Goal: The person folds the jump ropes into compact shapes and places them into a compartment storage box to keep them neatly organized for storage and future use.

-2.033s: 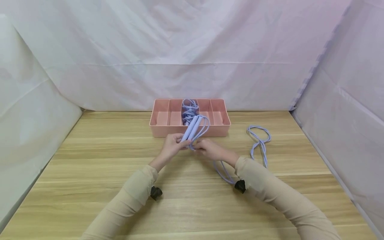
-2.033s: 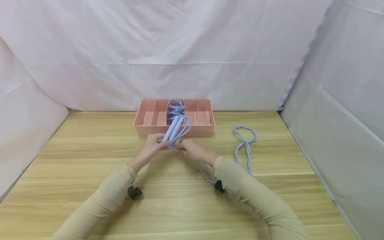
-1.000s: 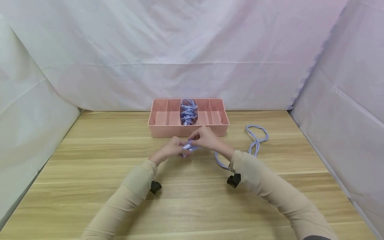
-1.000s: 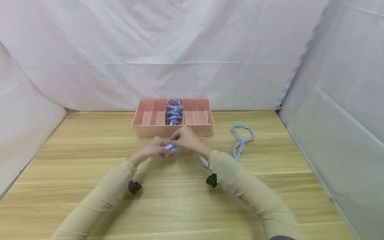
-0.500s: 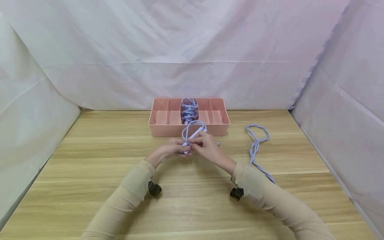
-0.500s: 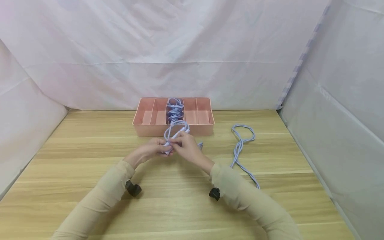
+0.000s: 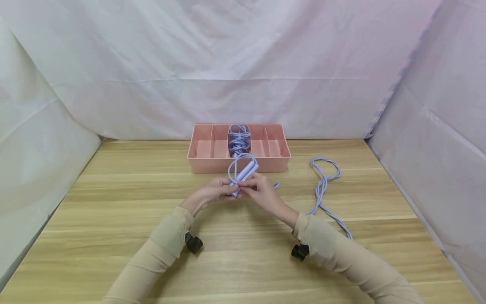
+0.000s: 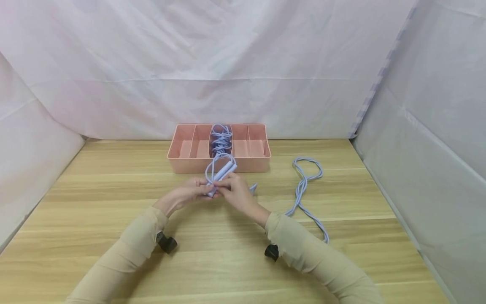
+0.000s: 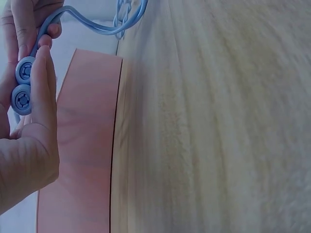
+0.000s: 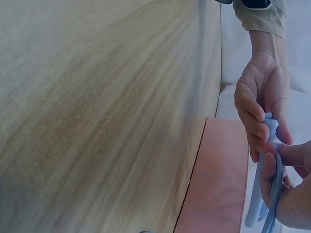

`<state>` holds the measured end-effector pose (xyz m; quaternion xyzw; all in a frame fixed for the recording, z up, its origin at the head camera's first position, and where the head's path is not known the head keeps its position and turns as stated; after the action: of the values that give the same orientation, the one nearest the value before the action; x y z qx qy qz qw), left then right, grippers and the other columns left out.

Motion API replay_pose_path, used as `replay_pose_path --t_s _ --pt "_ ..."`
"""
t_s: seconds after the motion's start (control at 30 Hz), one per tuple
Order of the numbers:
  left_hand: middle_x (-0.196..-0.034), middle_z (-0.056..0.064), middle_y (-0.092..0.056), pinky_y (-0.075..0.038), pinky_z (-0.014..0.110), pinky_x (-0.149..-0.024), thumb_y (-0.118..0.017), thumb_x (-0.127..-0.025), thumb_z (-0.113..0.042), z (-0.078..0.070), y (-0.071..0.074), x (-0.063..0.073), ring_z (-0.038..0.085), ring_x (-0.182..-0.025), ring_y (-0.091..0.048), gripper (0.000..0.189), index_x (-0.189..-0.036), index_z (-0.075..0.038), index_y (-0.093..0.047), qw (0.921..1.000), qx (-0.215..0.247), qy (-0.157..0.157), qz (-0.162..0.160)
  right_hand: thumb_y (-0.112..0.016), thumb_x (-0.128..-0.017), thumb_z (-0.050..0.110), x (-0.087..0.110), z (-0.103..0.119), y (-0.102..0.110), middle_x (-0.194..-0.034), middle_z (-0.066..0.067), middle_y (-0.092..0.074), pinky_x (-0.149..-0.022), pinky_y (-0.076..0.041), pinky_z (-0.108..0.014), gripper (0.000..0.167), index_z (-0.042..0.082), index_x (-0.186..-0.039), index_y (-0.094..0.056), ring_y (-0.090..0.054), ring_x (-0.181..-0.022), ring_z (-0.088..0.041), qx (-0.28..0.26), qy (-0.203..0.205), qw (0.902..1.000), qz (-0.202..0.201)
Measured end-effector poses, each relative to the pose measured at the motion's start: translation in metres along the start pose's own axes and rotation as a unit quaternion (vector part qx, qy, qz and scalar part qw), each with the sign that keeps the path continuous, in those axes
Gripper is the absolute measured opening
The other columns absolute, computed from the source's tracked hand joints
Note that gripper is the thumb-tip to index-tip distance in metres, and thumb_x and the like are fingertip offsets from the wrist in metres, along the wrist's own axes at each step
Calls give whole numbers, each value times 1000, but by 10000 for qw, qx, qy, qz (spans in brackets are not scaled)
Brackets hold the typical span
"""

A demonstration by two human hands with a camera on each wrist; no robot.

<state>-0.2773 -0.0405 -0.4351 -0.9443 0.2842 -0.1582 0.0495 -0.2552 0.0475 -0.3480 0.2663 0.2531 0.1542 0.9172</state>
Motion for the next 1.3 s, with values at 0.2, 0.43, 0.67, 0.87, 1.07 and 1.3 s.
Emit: replay_pose_path --t_s 0.2,0.43,0.67,0.87,1.07,1.3 --pt "-77 3 -68 -52 19 -70 -50 -93 -12 6 3 -2 10 -74 -65 26 -107 8 -57 9990 206 179 -362 -69 -74 -3 0 -1 -1 -82 -12 -65 -64 -51 -18 13 -4 -87 -69 -62 -73 -20 127 160 9998 42" --pt "-73 3 -66 -53 20 -69 -52 -92 -13 12 5 -3 11 -70 -64 19 -94 4 -59 9960 464 268 -717 -70 -75 0 2 0 -6 -86 -12 -66 -65 -50 -17 16 -4 -90 -69 -63 -76 -19 171 469 9981 363" --pt "-73 2 -66 -53 22 -72 -53 -90 -10 6 7 0 9 -68 -64 18 -97 6 -59 9931 613 50 -995 -64 -82 2 8 -2 -8 -100 -13 -65 -64 -52 -19 26 -4 -107 -64 -62 -78 -12 -231 567 9925 1058" --pt "-71 2 -65 -53 23 -72 -55 -89 -9 -4 11 2 9 -67 -64 17 -94 7 -58 9898 514 -269 -1302 -64 -82 3 14 1 2 -99 -11 -66 -65 -52 -19 31 -3 -113 -61 -61 -76 -10 -116 906 9908 998" --pt "-68 1 -64 -48 40 -86 -55 -88 -7 -11 20 4 9 -65 -64 13 -91 5 -59 9833 519 -575 -1644 -56 -90 17 22 -21 10 -80 -8 -66 -55 -47 -19 31 0 -117 -59 -53 -64 -7 46 211 9884 1501" --pt "-66 0 -65 -52 35 -80 -54 -88 -6 -19 30 8 9 -64 -64 11 -89 3 -59 9780 637 -851 -1797 -46 -94 6 32 -36 19 -75 -13 -59 -55 -43 -22 33 -7 -123 -50 -52 -65 -21 38 326 9778 2070"
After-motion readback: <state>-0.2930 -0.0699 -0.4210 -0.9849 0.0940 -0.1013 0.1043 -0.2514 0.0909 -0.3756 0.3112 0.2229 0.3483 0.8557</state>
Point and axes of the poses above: each hand's wrist, its own x-axis away from the middle knuckle, its own y-axis out of the back of the hand, z = x × y, the point moved 10 cm from there along -x, towards the middle knuckle
